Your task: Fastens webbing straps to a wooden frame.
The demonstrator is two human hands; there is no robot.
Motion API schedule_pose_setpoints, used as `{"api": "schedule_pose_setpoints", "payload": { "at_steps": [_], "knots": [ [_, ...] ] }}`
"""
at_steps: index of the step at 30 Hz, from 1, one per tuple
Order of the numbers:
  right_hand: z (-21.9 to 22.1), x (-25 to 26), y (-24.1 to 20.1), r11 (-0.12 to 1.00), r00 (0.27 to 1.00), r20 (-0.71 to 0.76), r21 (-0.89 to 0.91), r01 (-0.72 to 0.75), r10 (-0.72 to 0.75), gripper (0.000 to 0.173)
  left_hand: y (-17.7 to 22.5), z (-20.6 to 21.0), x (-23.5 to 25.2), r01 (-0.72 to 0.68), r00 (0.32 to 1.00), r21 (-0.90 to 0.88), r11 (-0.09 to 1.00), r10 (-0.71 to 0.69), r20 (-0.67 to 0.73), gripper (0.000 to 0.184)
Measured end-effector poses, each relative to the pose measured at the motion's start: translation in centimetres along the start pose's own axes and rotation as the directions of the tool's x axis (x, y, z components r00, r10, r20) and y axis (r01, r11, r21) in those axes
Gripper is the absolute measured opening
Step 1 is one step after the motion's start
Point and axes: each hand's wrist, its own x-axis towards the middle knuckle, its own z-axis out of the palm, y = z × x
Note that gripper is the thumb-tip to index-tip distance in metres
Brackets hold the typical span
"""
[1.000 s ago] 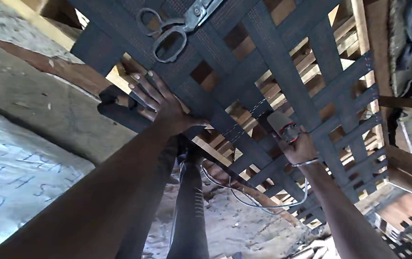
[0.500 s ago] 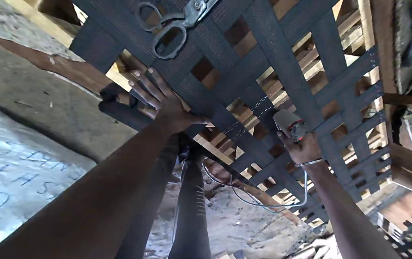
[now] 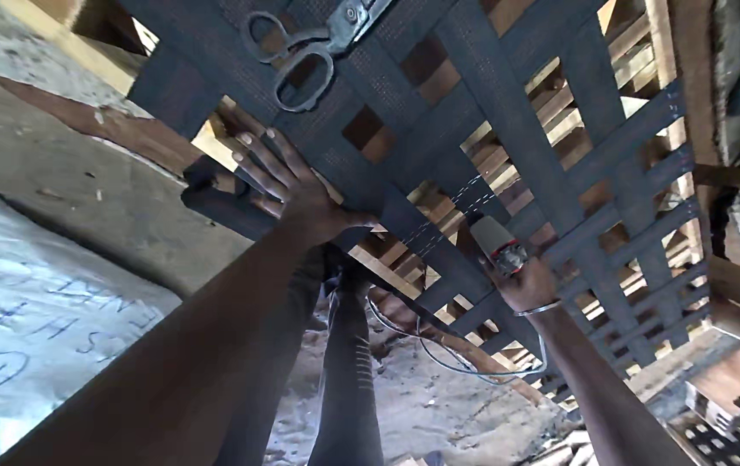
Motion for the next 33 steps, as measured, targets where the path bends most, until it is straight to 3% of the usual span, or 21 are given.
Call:
{"api": "schedule_pose_setpoints", "payload": {
  "at_steps": [5, 8, 10, 12, 14, 16, 18, 23, 29, 33],
  "knots": [
    [-0.1, -0.4, 0.1, 0.997, 0.997, 0.007, 0.005, 0.072, -0.072, 0.040, -0.7, 0.5, -0.5, -0.064, 0.996, -0.029, 0.998, 0.062, -0.069, 0.175],
    [-1.4, -0.3, 0.1, 0.999, 0.999, 0.012, 0.045, 0.031, -0.032, 0.036, -3.2, 2.6, 0.0, -0.204, 0.921, -0.280, 0.938, 0.087, -0.379, 0.127],
    [-3.1, -0.2, 0.0, 0.993, 0.999, -0.031, 0.117, -0.018, 0.021, 0.031, -3.5, 4.9, 0.9, -0.145, 0.837, -0.482, 0.864, -0.153, -0.525, 0.104],
    [-4.7, 0.8, 0.6, 0.982, 0.997, -0.061, 0.186, -0.039, 0.051, 0.032, -1.3, 4.8, 1.3, 0.056, 0.755, -0.657, 0.752, -0.462, -0.465, 0.096],
    [-6.4, 2.5, 1.2, 0.981, 0.993, -0.115, 0.191, -0.015, 0.037, 0.038, 0.7, 4.0, 1.3, 0.213, 0.676, -0.697, 0.685, -0.618, -0.401, 0.089],
    [-7.8, 4.6, 1.5, 0.989, 0.986, -0.167, 0.150, 0.017, 0.009, 0.043, 1.2, 4.0, 0.9, 0.254, 0.651, -0.663, 0.704, -0.631, -0.422, 0.086],
    [-9.0, 6.8, 1.6, 0.989, 0.980, -0.198, 0.142, 0.033, -0.004, 0.047, 1.4, 3.9, 1.2, 0.226, 0.671, -0.642, 0.732, -0.595, -0.442, 0.085],
    [-9.3, 9.5, 1.1, 0.975, 0.979, -0.171, 0.170, 0.140, -0.110, 0.040, -0.4, 6.0, 2.1, 0.221, 0.658, -0.582, 0.783, -0.560, -0.504, 0.089],
    [-9.0, 9.3, 0.6, 0.991, 0.986, -0.133, 0.076, 0.108, -0.097, 0.038, 0.5, 5.4, 1.9, 0.242, 0.639, -0.581, 0.777, -0.578, -0.507, 0.086],
    [-8.6, 9.1, 0.8, 0.989, 0.976, -0.163, 0.019, 0.148, -0.143, 0.037, 0.1, 5.9, 2.2, 0.210, 0.591, -0.593, 0.777, -0.584, -0.556, 0.086]
  ]
}}
